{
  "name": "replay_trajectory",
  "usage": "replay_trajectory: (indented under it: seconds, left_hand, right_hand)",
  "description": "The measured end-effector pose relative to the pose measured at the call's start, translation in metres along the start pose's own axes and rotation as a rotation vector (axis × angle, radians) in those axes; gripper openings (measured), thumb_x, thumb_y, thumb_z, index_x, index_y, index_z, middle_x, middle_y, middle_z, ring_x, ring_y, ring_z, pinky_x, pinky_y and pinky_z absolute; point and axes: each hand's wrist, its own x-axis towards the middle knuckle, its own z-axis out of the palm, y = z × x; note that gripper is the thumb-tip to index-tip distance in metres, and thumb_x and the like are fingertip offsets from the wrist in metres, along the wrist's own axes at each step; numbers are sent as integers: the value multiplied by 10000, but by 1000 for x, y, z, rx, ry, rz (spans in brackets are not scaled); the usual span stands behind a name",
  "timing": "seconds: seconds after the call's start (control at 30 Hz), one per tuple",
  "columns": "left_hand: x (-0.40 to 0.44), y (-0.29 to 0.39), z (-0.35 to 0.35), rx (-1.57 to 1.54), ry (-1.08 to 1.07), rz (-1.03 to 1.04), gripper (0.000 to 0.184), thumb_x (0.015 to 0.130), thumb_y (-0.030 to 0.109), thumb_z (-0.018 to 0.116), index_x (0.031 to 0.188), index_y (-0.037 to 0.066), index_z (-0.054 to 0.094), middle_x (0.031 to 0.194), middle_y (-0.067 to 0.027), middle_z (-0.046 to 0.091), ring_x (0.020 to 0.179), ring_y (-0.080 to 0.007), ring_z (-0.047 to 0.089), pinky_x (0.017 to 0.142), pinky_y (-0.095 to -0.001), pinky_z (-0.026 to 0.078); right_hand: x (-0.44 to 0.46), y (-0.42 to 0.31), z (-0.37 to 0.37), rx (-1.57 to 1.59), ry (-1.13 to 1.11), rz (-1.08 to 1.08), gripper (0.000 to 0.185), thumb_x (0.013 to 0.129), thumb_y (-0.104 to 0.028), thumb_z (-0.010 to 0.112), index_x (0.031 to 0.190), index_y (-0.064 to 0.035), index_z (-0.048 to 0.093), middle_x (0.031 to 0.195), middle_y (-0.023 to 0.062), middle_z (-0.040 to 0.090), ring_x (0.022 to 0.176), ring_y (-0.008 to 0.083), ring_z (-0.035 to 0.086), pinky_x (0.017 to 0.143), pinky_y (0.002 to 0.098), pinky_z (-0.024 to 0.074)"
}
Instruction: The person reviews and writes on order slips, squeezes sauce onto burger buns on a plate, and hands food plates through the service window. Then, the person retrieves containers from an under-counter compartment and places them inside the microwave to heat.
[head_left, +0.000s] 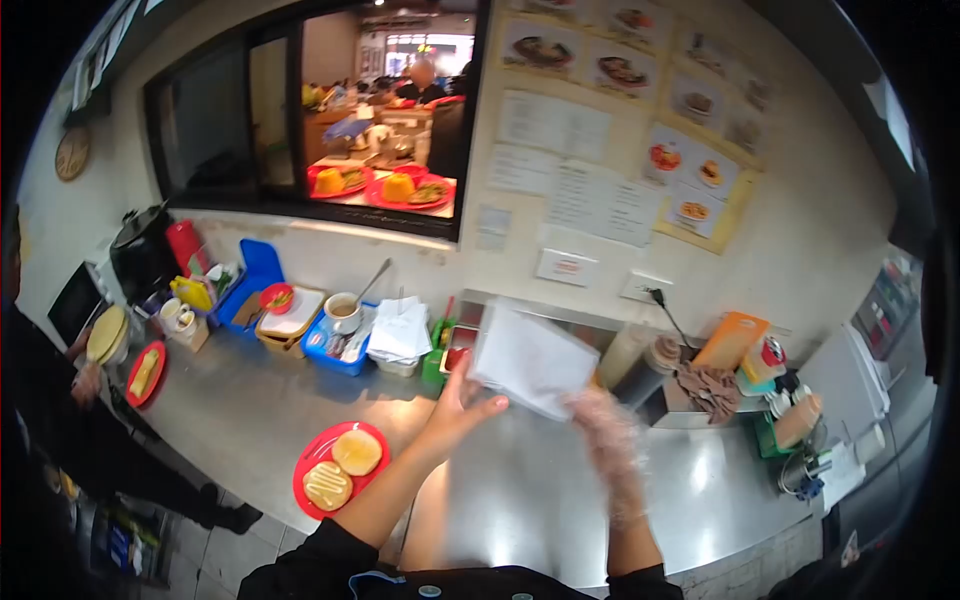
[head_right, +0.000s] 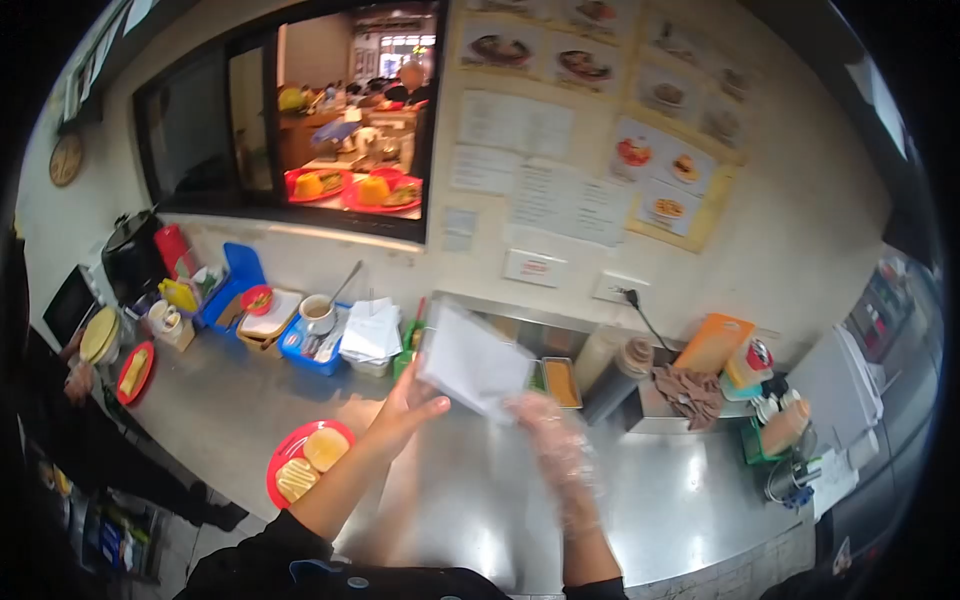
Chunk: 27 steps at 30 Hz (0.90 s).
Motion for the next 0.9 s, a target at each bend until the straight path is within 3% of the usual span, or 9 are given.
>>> replay_trajectory:
  seconds: [0.1, 0.17, 0.27, 0.37, 0.43, 0.57, 0.63, 0.77, 0.9]
  left_hand:
    - [-18, 0, -57, -442, 161, -292, 504, 779, 102, 645, 1218, 34, 406, 1174, -106, 514, 1088, -221, 504, 912, -368, 416]
    - [-25, 5, -97, -444, 429, -179, 361, 793, 64, 617, 1124, 28, 478, 1060, -83, 569, 970, -200, 564, 840, -349, 465]
    - [-21, 16, -168, -165, 526, -12, 311, 776, 0, 606, 1074, 6, 516, 991, -78, 591, 901, -166, 581, 783, -279, 481]
    - [-4, 61, -207, 149, 533, 71, 259, 764, -44, 601, 1017, -12, 553, 937, -74, 601, 875, -134, 573, 770, -253, 475]
    - [11, 86, -229, 353, 447, 160, 170, 808, 11, 580, 977, -12, 576, 897, -73, 617, 820, -120, 586, 724, -249, 485]
    - [17, 130, -241, 300, 397, 90, 132, 858, 76, 542, 941, -15, 590, 821, -65, 635, 733, -96, 590, 667, -226, 479]
    - [16, 139, -241, 256, 352, 66, 180, 890, 124, 509, 950, -29, 581, 732, -47, 632, 667, -70, 576, 607, -204, 457]
    - [13, 118, -250, 449, 311, 180, 148, 863, 91, 542, 950, -20, 586, 714, -46, 623, 663, -79, 583, 592, -206, 460]
    - [1, 103, -213, 91, 365, 119, 25, 832, -4, 543, 851, -9, 527, 694, -20, 584, 669, -60, 567, 588, -195, 447]
  right_hand:
    - [10, 68, 68, 323, -139, 281, 356, 883, -269, 518, 1088, 19, 566, 1099, 119, 558, 1056, 214, 519, 915, 323, 405]
    - [28, 79, 97, 882, -510, 310, 417, 869, -341, 541, 1140, -26, 573, 1152, 114, 541, 1192, 196, 403, 930, 355, 409]
    - [94, 108, 129, -71, -434, 85, 486, 837, -407, 583, 1111, -5, 571, 1119, 83, 556, 1086, 186, 501, 861, 317, 448]
    - [179, 165, 156, 56, -250, 492, 475, 817, -260, 569, 1208, -11, 465, 860, 111, 583, 707, 161, 608, 559, 280, 497]
    - [219, 199, 180, 3, -122, 624, 363, 813, -209, 515, 1072, 44, 485, 791, 167, 575, 558, 206, 598, 450, 317, 485]
    - [274, 317, 187, 147, -26, 737, 267, 817, -176, 513, 886, 82, 512, 684, 227, 580, 525, 290, 611, 405, 316, 491]
    - [283, 346, 192, -233, 208, 544, 188, 817, -144, 520, 827, 43, 527, 665, 208, 585, 527, 335, 613, 408, 322, 487]
    - [266, 307, 186, -897, 208, 261, 182, 749, -114, 620, 823, 28, 534, 716, 162, 598, 562, 310, 607, 462, 409, 488]
    - [211, 205, 192, -136, 456, 83, 103, 810, -122, 585, 782, -60, 507, 605, 50, 515, 474, 125, 493, 404, 273, 394]
